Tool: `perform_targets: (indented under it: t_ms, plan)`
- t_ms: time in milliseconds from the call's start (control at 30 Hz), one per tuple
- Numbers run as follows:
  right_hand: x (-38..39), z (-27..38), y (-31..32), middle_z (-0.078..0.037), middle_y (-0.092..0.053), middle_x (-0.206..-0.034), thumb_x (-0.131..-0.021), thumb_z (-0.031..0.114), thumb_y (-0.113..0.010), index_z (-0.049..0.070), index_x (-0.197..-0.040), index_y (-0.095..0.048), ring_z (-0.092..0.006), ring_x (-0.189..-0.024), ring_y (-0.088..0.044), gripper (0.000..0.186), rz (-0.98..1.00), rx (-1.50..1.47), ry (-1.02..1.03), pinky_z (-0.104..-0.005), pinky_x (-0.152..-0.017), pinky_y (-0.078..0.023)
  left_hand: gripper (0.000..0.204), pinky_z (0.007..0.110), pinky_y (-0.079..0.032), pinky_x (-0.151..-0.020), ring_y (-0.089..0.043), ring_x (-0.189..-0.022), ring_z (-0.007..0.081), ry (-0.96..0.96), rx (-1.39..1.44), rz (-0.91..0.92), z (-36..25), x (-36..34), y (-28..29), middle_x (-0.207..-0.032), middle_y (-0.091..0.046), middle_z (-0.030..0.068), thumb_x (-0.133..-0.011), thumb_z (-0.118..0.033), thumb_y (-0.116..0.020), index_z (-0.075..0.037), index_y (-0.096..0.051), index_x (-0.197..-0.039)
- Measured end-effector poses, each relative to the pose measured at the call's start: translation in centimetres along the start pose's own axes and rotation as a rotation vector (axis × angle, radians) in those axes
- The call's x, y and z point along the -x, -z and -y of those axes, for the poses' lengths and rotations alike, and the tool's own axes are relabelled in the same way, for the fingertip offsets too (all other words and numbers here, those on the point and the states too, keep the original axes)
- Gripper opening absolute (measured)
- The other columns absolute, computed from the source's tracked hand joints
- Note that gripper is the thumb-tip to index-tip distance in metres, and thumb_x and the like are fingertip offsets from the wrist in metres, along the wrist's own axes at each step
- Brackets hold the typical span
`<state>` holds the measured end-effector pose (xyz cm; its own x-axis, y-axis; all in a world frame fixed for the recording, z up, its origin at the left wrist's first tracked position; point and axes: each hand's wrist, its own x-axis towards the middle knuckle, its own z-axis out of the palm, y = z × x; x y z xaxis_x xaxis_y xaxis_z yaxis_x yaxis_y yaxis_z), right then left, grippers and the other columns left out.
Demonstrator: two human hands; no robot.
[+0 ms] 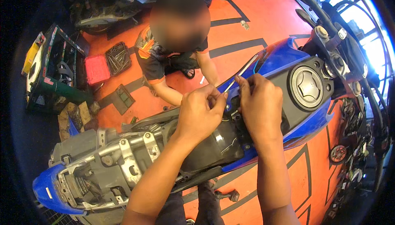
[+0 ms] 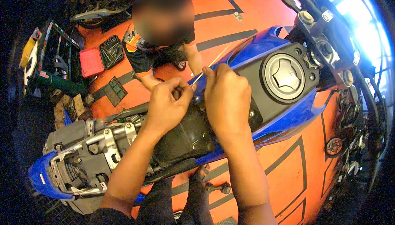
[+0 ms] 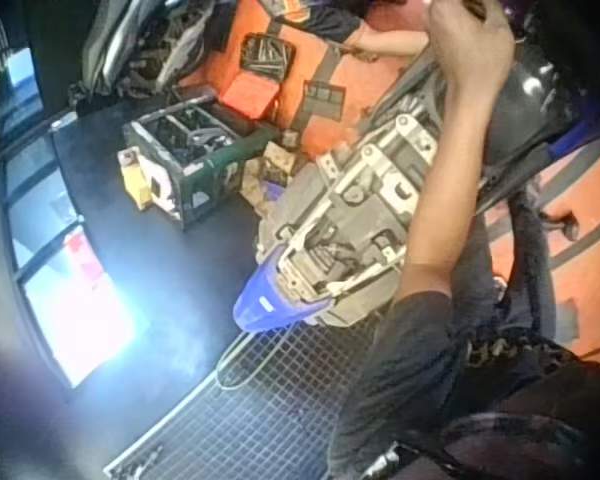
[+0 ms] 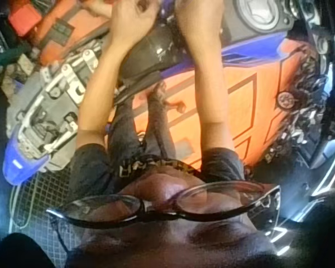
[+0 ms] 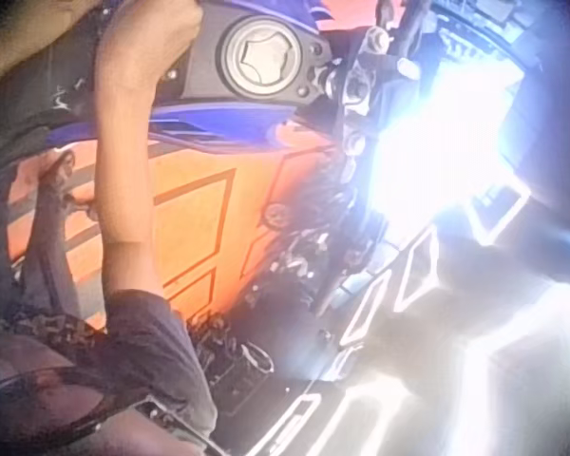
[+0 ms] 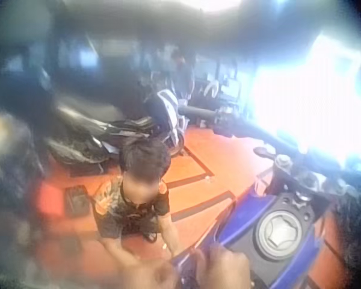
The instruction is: The person removes screws from a motorcycle fuel tank fairing using a screwdriver, places the screws in a tray, and then removes another bolt from the engine area using a T-handle wrench.
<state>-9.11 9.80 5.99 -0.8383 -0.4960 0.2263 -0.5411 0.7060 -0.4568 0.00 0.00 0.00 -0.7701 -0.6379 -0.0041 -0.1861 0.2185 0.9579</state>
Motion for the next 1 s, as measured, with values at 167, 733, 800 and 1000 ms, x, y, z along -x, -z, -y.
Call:
perform_targets:
  t_ms: [167, 733, 800, 1000]
  plan:
    - [0.6, 0.6, -0.8, -0.026, -0.062, -0.062, -0.093, 0.020, -0.068, -0.002, -0.076, -0.062, -0.0447, -0.063, -0.066, 0.029, -0.064, -0.102, 0.077, -0.0498, -0.058, -0.053, 0.025, 0.043, -0.051, -0.060, -0.068, -0.059, 0.0332, 0.077, -0.109, -0.075, -0.2, -0.5, 0.5, -0.064, -0.066, 0.0221, -0.081, -0.020, -0.069, 0.004, -0.068, -0.072]
    - [2.0, -1.3, -1.5, -0.016, -0.064, -0.066, -0.092, 0.016, -0.064, 0.005, -0.081, -0.058, -0.0361, -0.054, -0.064, 0.017, -0.194, -0.115, 0.295, -0.0459, -0.050, -0.052, 0.018, 0.042, -0.047, -0.091, -0.061, -0.105, 0.0349, -0.509, -0.406, 0.250, 3.3, -2.8, 4.4, -0.103, -0.066, 0.0158, -0.085, -0.014, -0.072, 0.000, -0.064, -0.091]
    - [2.0, -1.3, -1.5, -0.016, -0.064, -0.066, -0.092, 0.016, -0.064, 0.005, -0.081, -0.058, -0.0359, -0.054, -0.064, 0.017, -0.203, -0.109, 0.302, -0.0457, -0.050, -0.052, 0.018, 0.043, -0.049, -0.073, -0.064, -0.082, 0.0346, -0.570, -0.364, 0.225, 3.2, -2.5, 4.3, -0.084, -0.065, 0.0147, -0.087, -0.015, -0.072, 0.001, -0.063, -0.088]
    - [2.1, -1.3, -1.4, -0.015, -0.064, -0.066, -0.093, 0.018, -0.064, 0.005, -0.080, -0.058, -0.0339, -0.055, -0.064, 0.019, -0.180, -0.065, 0.296, -0.0445, -0.051, -0.052, 0.020, 0.043, -0.053, -0.071, -0.066, -0.080, 0.0364, -0.527, -0.559, 0.239, 1.2, 0.1, 5.2, -0.090, -0.069, 0.0151, -0.090, -0.021, -0.071, -0.001, -0.067, -0.092]
